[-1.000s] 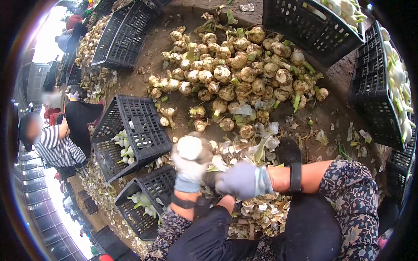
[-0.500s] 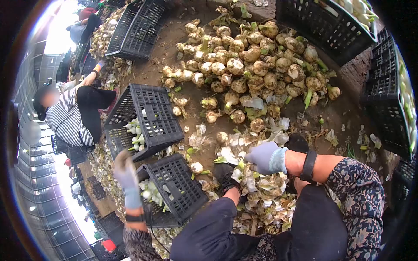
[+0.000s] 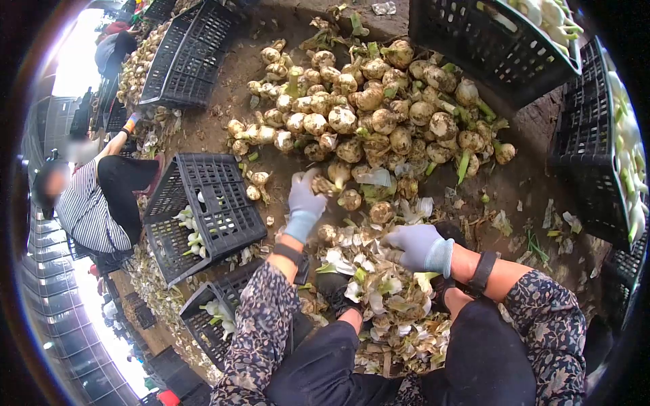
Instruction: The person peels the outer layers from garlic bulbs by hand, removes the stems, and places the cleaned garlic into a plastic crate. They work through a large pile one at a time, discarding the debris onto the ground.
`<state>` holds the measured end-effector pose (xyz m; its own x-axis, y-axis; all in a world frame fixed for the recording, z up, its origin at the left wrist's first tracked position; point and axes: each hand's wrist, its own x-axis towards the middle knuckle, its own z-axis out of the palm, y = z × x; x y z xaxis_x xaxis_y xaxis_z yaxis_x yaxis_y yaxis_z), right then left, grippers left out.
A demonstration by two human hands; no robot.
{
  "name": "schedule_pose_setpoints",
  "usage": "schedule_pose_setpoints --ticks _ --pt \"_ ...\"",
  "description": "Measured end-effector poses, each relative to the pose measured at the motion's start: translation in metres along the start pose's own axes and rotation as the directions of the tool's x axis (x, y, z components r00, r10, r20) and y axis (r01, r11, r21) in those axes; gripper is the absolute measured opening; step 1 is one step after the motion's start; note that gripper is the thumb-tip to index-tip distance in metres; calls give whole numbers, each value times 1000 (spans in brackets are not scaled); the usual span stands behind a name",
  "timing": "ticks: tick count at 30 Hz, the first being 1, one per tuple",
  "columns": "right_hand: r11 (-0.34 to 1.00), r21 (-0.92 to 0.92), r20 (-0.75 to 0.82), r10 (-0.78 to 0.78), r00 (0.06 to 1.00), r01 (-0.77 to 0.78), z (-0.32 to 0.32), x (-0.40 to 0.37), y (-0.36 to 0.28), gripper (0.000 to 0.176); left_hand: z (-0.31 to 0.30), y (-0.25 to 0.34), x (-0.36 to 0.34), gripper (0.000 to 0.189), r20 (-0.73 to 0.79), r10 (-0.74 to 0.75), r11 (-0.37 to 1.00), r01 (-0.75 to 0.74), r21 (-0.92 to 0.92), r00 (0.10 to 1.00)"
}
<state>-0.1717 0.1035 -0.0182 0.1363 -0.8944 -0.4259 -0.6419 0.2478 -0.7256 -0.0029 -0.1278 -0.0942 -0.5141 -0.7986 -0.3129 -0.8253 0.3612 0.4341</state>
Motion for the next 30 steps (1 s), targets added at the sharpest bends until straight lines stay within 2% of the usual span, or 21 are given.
schedule_pose_setpoints --ticks 1,2,3,4,6,7,8,10,11,13,14,16,18,19,20,22,24,26,28,29,30 --pt "996 87 -49 30 998 -26 -2 2 -3 36 0 5 -12 50 -35 -7 991 2 -137 999" --pt "996 87 -48 32 998 -27 -5 6 -7 36 1 10 -26 50 -33 -8 991 3 -137 999" --pt "977 206 -125 75 989 -48 -9 10 -10 41 2 15 -41 54 -18 57 928 -60 -367 998" --pt "945 321 -202 128 971 -59 -14 13 -13 46 2 21 -53 59 -18 130 808 -116 -578 991" --pt "724 688 -212 261 942 -46 -22 16 -24 56 -5 39 -78 62 197 128 610 80 -789 972" --pt "760 644 -329 173 928 86 -12 27 -9 61 1 40 -86 65 184 236 556 22 -831 954" --pt "671 735 -303 204 931 92 -19 26 -17 53 -16 72 -100 58 254 160 395 173 -902 954" --pt "385 901 -295 211 932 198 -19 27 -27 46 -15 86 -114 61 219 247 316 136 -939 944" --pt "390 899 -298 212 931 198 -21 25 -28 46 -19 93 -119 59 220 213 308 149 -940 952" --pt "235 960 -204 225 953 150 -30 23 -32 35 -34 108 -123 57 208 208 312 137 -940 956" --pt "238 959 -206 221 953 152 -33 22 -33 35 -39 111 -125 55 198 201 318 128 -939 959" --pt "243 970 -72 247 966 10 -37 16 -30 31 -37 105 -127 54 207 198 304 141 -942 958" --pt "210 977 -90 232 969 41 -32 17 -26 27 -35 101 -131 53 237 192 275 179 -945 952" --pt "234 972 -64 212 975 13 -34 14 -22 26 -33 101 -133 62 203 191 283 144 -948 960" --pt "258 966 -37 193 980 -14 -38 11 -23 24 -33 99 -132 62 203 190 282 145 -948 961" --pt "300 953 -89 168 982 35 -41 10 -25 23 -33 94 -131 57 215 150 318 159 -935 965" --pt "135 990 -66 159 985 45 -43 9 -25 19 -37 101 -131 57 212 147 293 162 -942 966" --pt "178 984 -51 153 987 23 -50 5 -25 12 -36 101 -129 57 209 146 268 165 -949 967" --pt "361 933 -82 247 965 -13 -51 8 -27 8 -28 94 -124 54 163 223 248 105 -963 961" --pt "359 933 -80 248 965 -15 -45 11 -26 8 -31 93 -121 54 164 221 249 107 -963 961" --pt "451 886 -236 238 942 108 -33 17 -25 9 -35 91 -117 58 394 245 -28 413 -910 886"
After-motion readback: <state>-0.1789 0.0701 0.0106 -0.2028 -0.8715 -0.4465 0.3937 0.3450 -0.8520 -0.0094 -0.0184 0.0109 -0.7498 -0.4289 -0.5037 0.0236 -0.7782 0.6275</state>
